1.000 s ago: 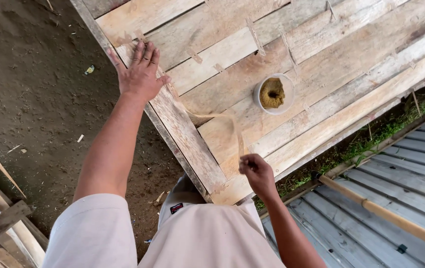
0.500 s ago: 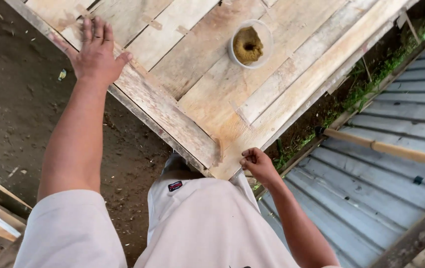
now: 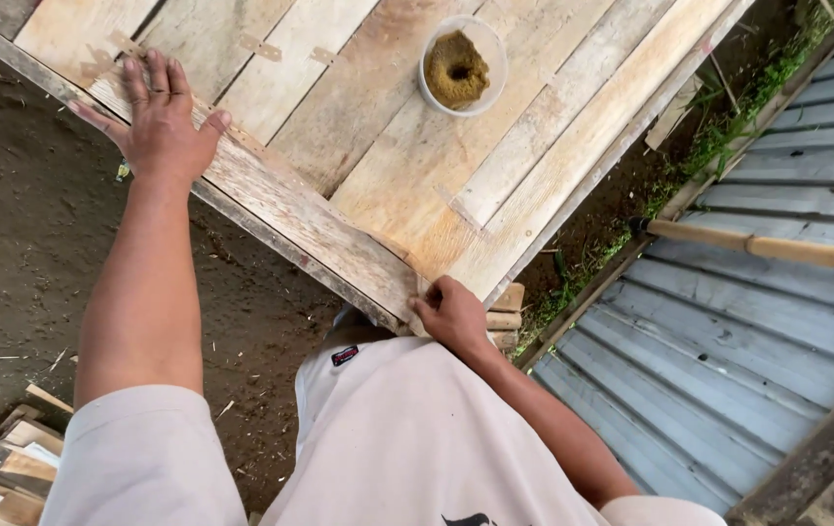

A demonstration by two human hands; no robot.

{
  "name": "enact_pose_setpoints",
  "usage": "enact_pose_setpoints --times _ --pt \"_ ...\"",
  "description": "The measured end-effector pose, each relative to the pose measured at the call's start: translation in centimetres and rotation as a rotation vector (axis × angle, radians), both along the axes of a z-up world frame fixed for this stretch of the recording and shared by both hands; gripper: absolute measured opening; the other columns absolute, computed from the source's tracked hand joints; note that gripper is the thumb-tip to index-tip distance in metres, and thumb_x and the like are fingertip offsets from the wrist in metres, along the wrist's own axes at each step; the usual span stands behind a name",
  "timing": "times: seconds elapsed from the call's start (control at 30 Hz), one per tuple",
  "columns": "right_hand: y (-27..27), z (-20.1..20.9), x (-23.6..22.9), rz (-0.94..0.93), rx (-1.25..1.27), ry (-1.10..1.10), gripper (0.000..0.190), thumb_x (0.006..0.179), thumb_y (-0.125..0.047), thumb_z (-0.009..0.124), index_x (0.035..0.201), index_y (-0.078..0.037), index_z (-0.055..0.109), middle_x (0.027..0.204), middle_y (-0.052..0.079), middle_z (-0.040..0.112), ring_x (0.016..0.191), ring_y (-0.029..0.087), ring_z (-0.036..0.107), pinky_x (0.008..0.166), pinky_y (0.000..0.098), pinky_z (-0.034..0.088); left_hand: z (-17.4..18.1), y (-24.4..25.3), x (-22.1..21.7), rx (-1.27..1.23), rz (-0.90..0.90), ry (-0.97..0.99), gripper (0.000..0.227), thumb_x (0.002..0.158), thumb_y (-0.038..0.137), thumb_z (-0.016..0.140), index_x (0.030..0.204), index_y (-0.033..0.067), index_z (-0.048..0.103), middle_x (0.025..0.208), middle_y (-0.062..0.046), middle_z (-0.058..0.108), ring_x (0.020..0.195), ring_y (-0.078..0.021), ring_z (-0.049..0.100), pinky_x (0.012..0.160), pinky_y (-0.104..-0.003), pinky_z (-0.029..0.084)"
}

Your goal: The person assembles a wooden frame by placing and adjusting wooden strips on a workbench. They use a perforated strap and a utility knife to cut and secure the pieces, then press the strips into place to form the frame.

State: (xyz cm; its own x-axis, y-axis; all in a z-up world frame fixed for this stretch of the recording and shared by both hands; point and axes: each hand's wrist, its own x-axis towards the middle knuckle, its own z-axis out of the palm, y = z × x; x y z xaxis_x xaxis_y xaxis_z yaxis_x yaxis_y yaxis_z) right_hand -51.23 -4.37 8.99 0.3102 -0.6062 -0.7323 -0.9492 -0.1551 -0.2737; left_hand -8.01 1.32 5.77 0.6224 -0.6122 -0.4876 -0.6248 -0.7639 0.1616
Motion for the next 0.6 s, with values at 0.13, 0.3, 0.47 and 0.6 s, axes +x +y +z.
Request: enact_pose_setpoints --times 0.13,0.3,0.47,0.6 --pt "0.5 -0.8 -0.8 -0.100 0.018 -0.054 0.013 0.089 -0.031 0.061 0.092 -0.019 0.066 0.091 0.000 0.076 0.089 0.028 0.069 0.074 0.0446 0.049 1.1 -0.2 -0.6 -0.004 -0.005 0.008 0.085 0.103 0.061 0.034 0.168 0.0184 0.001 0.173 0.000 -0.012 0.159 -0.0288 -0.013 0.104 -0.086 -0.015" --pt "0.2 0.4 -1.2 -0.198 0.109 -0.179 0.011 0.090 -0.023 0.056 0.093 -0.013 0.062 0.094 0.007 0.072 0.087 0.024 0.063 0.076 0.0382 0.047 1.8 -0.1 -1.2 -0.106 0.037 -0.023 0.075 0.106 0.045 0.048 0.170 0.0210 0.016 0.173 -0.002 -0.004 0.159 -0.0300 -0.006 0.101 -0.090 -0.013" --pt "0.4 1.4 -2.5 -0.382 0.255 -0.233 0.005 0.091 -0.015 0.057 0.087 -0.014 0.057 0.086 0.004 0.068 0.079 0.018 0.059 0.073 0.0331 0.047 1.8 -0.4 -1.3 -0.096 0.032 -0.021 0.073 0.106 0.040 0.050 0.170 0.0212 0.020 0.173 -0.001 -0.004 0.158 -0.0325 -0.006 0.098 -0.092 -0.012" --pt "0.2 1.0 -4.6 -0.696 0.535 -0.541 0.011 0.092 -0.005 0.060 0.085 -0.009 0.053 0.075 0.008 0.056 0.070 0.019 0.057 0.069 0.0338 0.050 2.3 -0.7 -1.5 -0.008 0.025 0.008 0.070 0.109 0.042 0.038 0.169 0.0208 0.010 0.173 -0.001 -0.008 0.157 -0.0326 -0.013 0.098 -0.092 -0.013"
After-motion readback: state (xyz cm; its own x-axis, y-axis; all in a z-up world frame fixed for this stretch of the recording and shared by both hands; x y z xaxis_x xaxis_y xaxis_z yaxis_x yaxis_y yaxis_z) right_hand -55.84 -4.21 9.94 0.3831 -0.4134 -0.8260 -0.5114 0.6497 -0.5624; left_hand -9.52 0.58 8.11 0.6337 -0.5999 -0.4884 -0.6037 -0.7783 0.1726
